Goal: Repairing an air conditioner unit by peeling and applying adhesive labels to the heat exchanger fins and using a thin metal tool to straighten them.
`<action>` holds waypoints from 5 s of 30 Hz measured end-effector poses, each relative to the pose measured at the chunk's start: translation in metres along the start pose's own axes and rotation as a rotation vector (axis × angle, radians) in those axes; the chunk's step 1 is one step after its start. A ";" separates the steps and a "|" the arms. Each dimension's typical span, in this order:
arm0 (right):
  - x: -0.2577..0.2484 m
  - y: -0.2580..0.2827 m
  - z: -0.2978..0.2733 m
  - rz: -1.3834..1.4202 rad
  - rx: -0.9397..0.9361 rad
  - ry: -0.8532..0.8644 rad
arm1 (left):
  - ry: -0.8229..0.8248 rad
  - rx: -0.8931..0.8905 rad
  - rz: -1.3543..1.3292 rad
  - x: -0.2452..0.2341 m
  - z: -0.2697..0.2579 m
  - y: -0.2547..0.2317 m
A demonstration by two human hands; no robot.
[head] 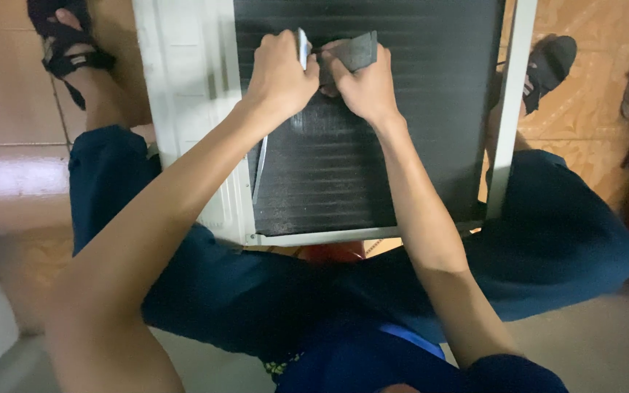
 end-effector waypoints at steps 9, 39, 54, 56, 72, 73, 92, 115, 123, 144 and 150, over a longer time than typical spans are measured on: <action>0.007 -0.053 0.003 0.408 0.265 0.125 | -0.008 -0.002 -0.002 0.006 -0.005 0.012; -0.003 -0.010 -0.005 -0.058 -0.150 -0.095 | -0.011 0.020 -0.020 -0.008 0.000 -0.007; -0.019 -0.070 -0.010 0.324 0.064 -0.307 | 0.006 0.015 0.038 0.004 0.001 -0.003; -0.017 -0.069 -0.010 0.438 0.092 -0.259 | 0.008 0.001 0.034 0.000 0.001 -0.006; -0.017 -0.073 -0.011 0.389 0.090 -0.233 | -0.205 0.171 0.000 -0.040 0.002 -0.008; -0.017 -0.073 -0.011 0.350 0.081 -0.244 | -0.182 0.155 0.007 -0.036 0.000 -0.007; -0.016 -0.059 -0.015 0.137 0.007 -0.299 | -0.128 0.044 -0.049 -0.027 -0.008 -0.002; -0.014 -0.065 -0.016 0.346 0.066 -0.201 | -0.300 0.295 0.071 -0.071 -0.010 -0.001; -0.017 -0.066 -0.017 0.179 0.005 -0.230 | -0.234 0.172 -0.107 -0.056 -0.022 -0.007; -0.018 -0.073 -0.016 0.186 -0.043 -0.242 | -0.178 0.123 -0.082 -0.038 -0.025 -0.001; -0.017 -0.070 -0.016 0.190 -0.054 -0.255 | -0.088 0.062 -0.058 -0.029 -0.022 -0.007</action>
Point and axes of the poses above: each hand's wrist, its own z-axis towards the middle knuckle, its own x-axis out of the palm, y = z × x, the point moved 5 cm from there along z, towards the middle knuckle, and after that the axes turned 14 degrees about x, right-handed, at the moved point
